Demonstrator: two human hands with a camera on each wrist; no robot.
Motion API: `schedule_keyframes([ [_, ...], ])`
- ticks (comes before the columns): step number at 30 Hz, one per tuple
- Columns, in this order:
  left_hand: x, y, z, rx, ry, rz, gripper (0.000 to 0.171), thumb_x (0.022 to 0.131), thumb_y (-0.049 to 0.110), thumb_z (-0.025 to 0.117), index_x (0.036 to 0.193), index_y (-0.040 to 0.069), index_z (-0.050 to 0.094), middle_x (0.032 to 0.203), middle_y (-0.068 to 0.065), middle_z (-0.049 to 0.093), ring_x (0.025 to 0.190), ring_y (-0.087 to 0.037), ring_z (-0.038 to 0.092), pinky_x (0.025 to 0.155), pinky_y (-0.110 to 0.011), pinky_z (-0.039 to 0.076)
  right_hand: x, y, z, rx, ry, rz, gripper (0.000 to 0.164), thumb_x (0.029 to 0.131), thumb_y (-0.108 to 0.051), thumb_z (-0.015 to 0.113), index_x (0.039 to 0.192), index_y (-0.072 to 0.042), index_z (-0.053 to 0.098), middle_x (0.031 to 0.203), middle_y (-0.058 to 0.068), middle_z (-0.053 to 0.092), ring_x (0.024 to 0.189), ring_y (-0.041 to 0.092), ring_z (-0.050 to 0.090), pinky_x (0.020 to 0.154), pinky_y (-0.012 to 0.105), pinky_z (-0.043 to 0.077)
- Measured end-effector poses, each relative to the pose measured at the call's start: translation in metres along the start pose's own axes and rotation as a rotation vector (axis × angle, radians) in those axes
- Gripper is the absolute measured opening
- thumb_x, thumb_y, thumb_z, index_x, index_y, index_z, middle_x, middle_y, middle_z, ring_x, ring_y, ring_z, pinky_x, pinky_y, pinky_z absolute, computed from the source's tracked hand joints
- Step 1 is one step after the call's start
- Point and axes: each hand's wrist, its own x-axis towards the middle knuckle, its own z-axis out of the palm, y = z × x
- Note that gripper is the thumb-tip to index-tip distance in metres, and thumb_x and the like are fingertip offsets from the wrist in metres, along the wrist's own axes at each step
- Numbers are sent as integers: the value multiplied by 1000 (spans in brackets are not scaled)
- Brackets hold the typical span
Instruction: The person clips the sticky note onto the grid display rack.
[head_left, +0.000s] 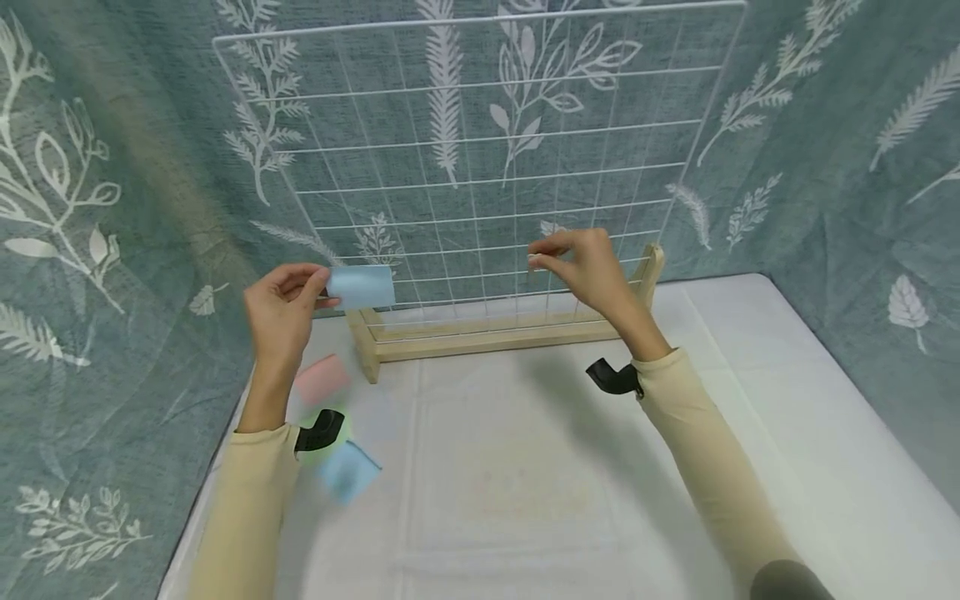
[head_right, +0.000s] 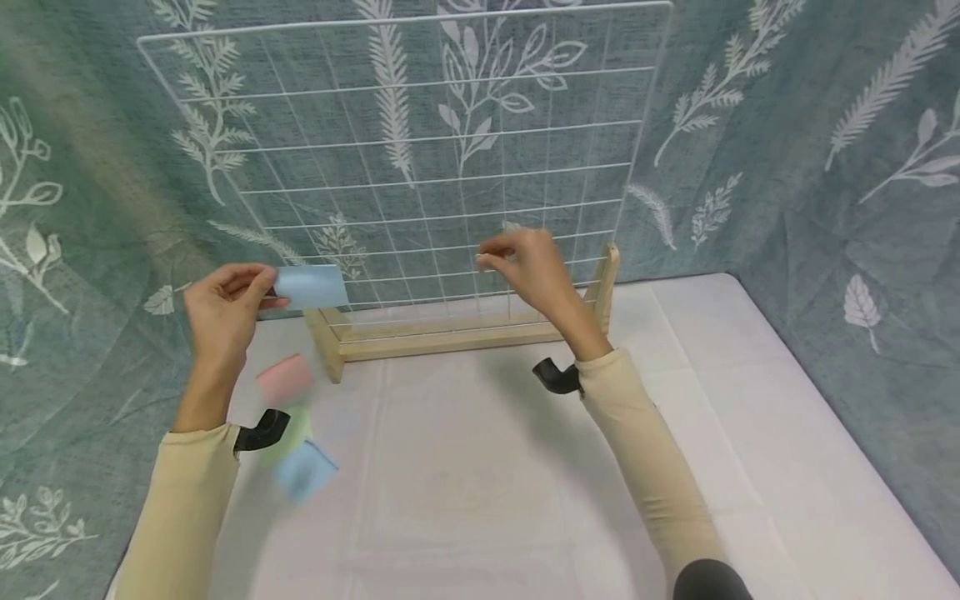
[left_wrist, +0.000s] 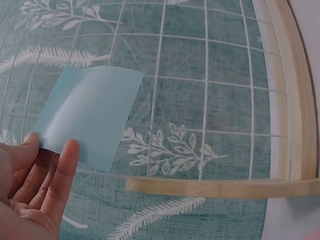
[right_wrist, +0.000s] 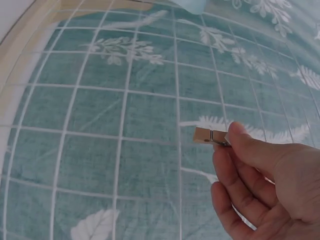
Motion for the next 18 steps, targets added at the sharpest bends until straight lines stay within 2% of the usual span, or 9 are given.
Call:
schedule_keyframes([
  [2, 2, 1, 2, 13, 5, 5, 14, 90, 4, 69, 96, -9, 69, 80, -3, 68, 63, -11, 66, 59, -21, 61, 5, -2, 0, 8, 8, 13, 16, 89, -11, 73, 99, 1, 76, 93, 14, 74, 82, 27, 70, 73, 40, 60],
  [10, 8, 10, 8, -8, 30, 21, 18, 90, 4, 69, 99, -11, 68, 84, -6, 67, 66, -12, 67, 58, -21, 60, 23, -17, 1, 11, 54, 16, 19, 90, -14, 73, 103, -1, 76, 98, 12, 74, 87, 23, 70, 60, 31, 49],
  [14, 9, 14, 10, -18, 38, 48, 17, 90, 3, 69, 99, -12, 68, 85, -7, 67, 65, -12, 67, 57, -22, 60, 34, -28, 1, 19, 54, -16, 19, 90, -15, 73, 103, -1, 76, 99, 12, 74, 88, 22, 70, 67, 32, 55],
  [18, 14, 20, 11, -77, 36, 80, 13, 89, 2, 70, 96, -9, 69, 82, -7, 68, 62, -13, 66, 56, -23, 60, 43, -37, -1, 27, 64, -45, 17, 89, -11, 73, 101, 1, 76, 98, 14, 74, 88, 24, 71, 75, 36, 59],
])
